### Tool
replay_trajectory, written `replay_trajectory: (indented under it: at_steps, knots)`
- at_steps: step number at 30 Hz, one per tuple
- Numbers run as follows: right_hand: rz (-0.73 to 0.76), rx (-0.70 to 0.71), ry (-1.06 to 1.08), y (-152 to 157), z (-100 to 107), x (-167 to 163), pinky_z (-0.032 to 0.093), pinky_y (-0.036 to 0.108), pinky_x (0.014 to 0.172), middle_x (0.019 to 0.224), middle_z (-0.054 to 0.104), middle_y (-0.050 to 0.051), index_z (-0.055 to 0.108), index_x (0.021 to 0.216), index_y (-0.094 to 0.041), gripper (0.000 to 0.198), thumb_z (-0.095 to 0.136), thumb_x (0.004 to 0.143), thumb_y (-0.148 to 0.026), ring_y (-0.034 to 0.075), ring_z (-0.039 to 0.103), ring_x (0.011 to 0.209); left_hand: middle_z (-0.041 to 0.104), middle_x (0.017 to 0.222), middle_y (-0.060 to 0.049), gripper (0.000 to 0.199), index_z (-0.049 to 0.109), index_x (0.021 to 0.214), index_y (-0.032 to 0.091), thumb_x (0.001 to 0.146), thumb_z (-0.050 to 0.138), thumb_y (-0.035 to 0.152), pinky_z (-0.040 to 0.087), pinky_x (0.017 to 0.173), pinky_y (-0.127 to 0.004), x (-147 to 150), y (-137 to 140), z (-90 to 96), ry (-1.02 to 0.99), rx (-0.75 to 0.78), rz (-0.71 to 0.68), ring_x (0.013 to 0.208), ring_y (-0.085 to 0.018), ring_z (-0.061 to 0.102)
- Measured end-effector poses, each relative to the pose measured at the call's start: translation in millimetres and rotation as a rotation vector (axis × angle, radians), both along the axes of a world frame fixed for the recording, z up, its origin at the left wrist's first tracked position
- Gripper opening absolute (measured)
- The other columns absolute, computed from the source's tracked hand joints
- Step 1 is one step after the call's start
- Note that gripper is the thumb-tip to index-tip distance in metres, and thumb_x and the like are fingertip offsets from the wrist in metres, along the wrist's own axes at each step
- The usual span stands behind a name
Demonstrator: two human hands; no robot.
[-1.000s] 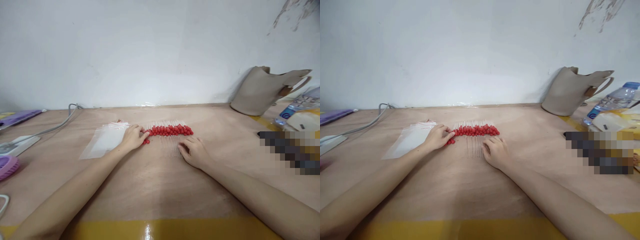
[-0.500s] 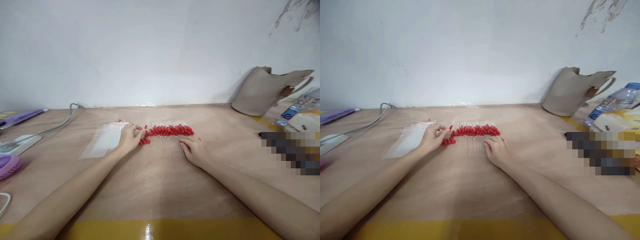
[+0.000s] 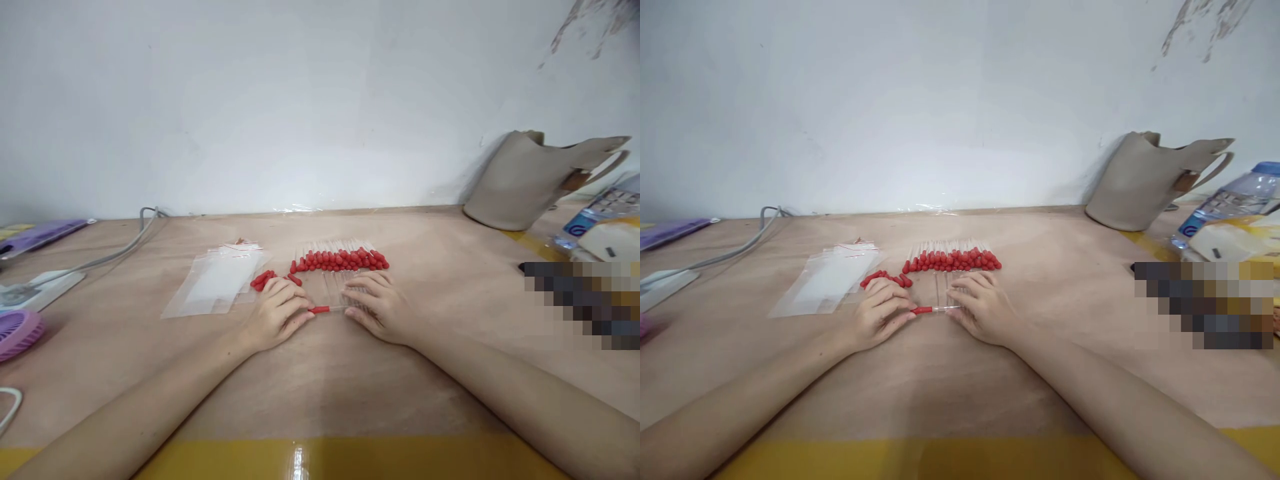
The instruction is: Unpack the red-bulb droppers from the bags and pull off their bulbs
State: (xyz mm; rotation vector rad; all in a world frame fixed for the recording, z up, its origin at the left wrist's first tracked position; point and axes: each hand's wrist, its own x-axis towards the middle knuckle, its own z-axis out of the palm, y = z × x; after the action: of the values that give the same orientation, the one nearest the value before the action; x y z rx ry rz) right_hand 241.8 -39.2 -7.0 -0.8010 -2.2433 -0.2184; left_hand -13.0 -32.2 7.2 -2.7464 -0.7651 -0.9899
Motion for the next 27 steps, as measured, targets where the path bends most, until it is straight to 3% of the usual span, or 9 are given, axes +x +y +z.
replay_trajectory:
  at_steps: [5,10,16,23,27]
  knots:
    - [0.024,-0.02,-0.054,-1.0,1.6,-8.3,0.034,0.039,0.089,0.09,0.065,0.004,0.064,0.091,-0.021,0.018,0.049,0.086,-0.029,0.018,0.052,0.094,0.062,0.087,-0.003,0.01,0.059,0.089,0.021,0.079,0.06,0.022,0.04,0.079,-0.035,2.0,-0.8,-3.2,-0.033,0.018,-0.012,0.085,-0.017,0.054]
    - [0.048,-0.014,-0.049,-3.2,4.2,-12.8,0.034,0.037,0.087,0.085,0.066,0.003,0.064,0.087,-0.02,0.018,0.049,0.087,-0.028,0.017,0.053,0.089,0.06,0.109,-0.009,0.038,0.054,0.113,0.018,0.079,0.06,0.033,0.04,0.091,-0.039,14.6,-4.3,0.9,-0.008,-0.057,-0.008,0.104,-0.022,0.051]
    - [0.076,-0.019,-0.073,-5.1,4.4,-17.4,0.038,0.036,0.084,0.086,0.067,0.003,0.065,0.087,-0.02,0.019,0.049,0.086,-0.03,0.016,0.055,0.087,0.068,0.094,-0.002,0.014,0.062,0.094,0.021,0.085,0.052,0.025,0.034,0.1,-0.041,23.0,-5.8,-1.4,0.036,-0.032,-0.038,0.096,-0.016,0.058]
    - [0.164,0.052,0.006,-0.7,-7.1,-21.3,0.048,0.033,0.08,0.091,0.068,0.006,0.062,0.098,-0.017,0.019,0.049,0.086,-0.024,0.017,0.059,0.091,0.069,0.09,-0.003,0.014,0.06,0.091,0.018,0.086,0.048,0.021,0.033,0.102,-0.041,22.9,-7.8,-3.4,0.039,0.005,-0.045,0.092,-0.015,0.061]
    - [0.241,0.065,0.048,1.2,-12.8,-21.6,0.049,0.033,0.087,0.095,0.067,0.007,0.061,0.096,-0.016,0.016,0.05,0.085,-0.02,0.016,0.061,0.093,0.068,0.092,-0.003,0.016,0.059,0.093,0.017,0.087,0.044,0.018,0.026,0.106,-0.043,24.5,-10.5,0.9,0.113,-0.005,-0.05,0.1,-0.017,0.058]
